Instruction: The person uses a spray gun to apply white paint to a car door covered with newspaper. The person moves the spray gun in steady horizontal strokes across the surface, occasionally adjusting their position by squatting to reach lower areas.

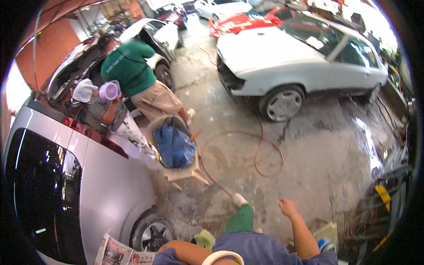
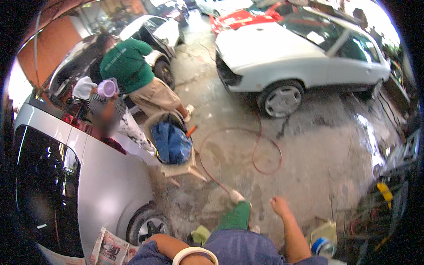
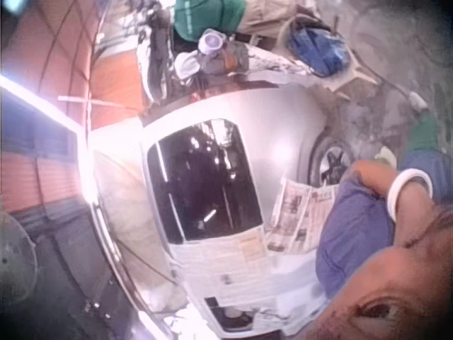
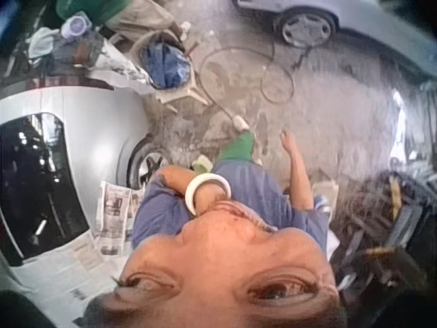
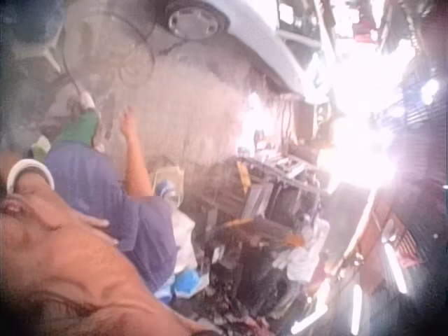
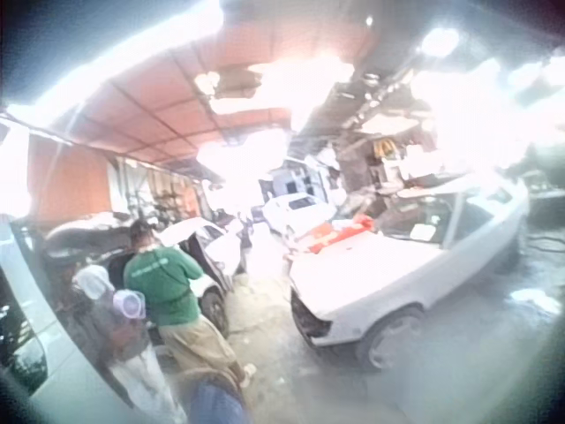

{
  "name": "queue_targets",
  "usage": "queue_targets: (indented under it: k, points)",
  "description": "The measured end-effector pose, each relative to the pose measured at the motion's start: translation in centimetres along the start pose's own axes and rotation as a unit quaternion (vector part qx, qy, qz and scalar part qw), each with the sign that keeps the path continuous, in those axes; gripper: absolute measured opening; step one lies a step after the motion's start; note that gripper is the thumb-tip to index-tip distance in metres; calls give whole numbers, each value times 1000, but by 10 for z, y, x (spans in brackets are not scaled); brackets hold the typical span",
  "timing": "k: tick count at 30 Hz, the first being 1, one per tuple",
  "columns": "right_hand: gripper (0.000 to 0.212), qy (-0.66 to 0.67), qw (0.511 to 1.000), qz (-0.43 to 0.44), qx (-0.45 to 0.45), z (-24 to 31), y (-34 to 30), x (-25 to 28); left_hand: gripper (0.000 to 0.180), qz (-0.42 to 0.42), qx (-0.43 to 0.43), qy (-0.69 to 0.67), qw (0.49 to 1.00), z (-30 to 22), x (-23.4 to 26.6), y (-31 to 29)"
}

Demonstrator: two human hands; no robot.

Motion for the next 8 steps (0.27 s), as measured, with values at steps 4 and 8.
queue_targets:
  k: [4,8]
  points:
    - [42,-39,995,88,10,-10,70,-29,69,-17,73,46,996,-23,75,-14]
    - [46,-131,944,241,-181,-97,70,-19,72,-21,127,49,990,-38,159,-38]
Point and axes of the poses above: each hand's wrist, its own y-axis towards the middle knuckle, its own x-axis out of the back of the hand, z = x × y, the point moved 6 cm from there along y, towards the middle knuckle, and after that the axes turned 7 degrees about y, right-handed, at the moved point
